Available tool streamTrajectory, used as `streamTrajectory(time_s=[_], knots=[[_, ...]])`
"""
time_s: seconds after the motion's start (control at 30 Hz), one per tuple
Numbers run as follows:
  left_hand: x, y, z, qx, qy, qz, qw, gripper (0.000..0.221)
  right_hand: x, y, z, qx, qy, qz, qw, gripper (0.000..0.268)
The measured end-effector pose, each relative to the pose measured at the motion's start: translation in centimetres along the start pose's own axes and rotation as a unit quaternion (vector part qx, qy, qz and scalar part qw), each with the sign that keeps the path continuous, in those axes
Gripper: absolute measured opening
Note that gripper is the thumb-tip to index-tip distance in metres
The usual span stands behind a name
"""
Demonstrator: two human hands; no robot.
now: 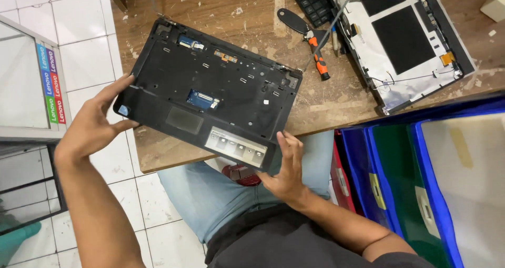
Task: The person disassembles a laptop by detaching the screen assembly and removing screws from the bottom case using a screwdriver and a prying tool. They separate the screen from the base and continue to remove fasteners from the laptop's underside.
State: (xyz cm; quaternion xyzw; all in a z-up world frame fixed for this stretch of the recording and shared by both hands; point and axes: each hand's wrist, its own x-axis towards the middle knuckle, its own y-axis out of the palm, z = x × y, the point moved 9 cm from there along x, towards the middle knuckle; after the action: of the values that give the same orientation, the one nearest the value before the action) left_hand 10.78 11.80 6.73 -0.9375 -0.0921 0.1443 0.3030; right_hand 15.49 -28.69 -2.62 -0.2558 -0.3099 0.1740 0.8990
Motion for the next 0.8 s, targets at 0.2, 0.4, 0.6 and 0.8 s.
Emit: streamTrajectory(time_s=[0.2,0.4,0.6,0.8], knots=[[-2.9,3.8,-11.4,0.128,0.188,0.023,0.974,0.087,-0.1,-0.2,1.1,0.039,-0.005,-0.015,0.999,0.098],[-5.2,13.1,-16.4,0.035,0.251,0.044,0.966,0.021,-0.6,-0.1,0.6,0.054,-0.025,-0.032,0.998,0.098],[-7.7,19.0,-7.8,-0.041,-0.035,0.243,0.969,0.047,0.5,-0.9,1.4,0.054,-0.034,-0.039,0.997,0.094],[-9.1,22.7,-3.9,-0.344,-0.079,-0.055,0.934,0.023,0.3,-0.9,1.5,0.069,-0.041,-0.047,0.996,0.083]])
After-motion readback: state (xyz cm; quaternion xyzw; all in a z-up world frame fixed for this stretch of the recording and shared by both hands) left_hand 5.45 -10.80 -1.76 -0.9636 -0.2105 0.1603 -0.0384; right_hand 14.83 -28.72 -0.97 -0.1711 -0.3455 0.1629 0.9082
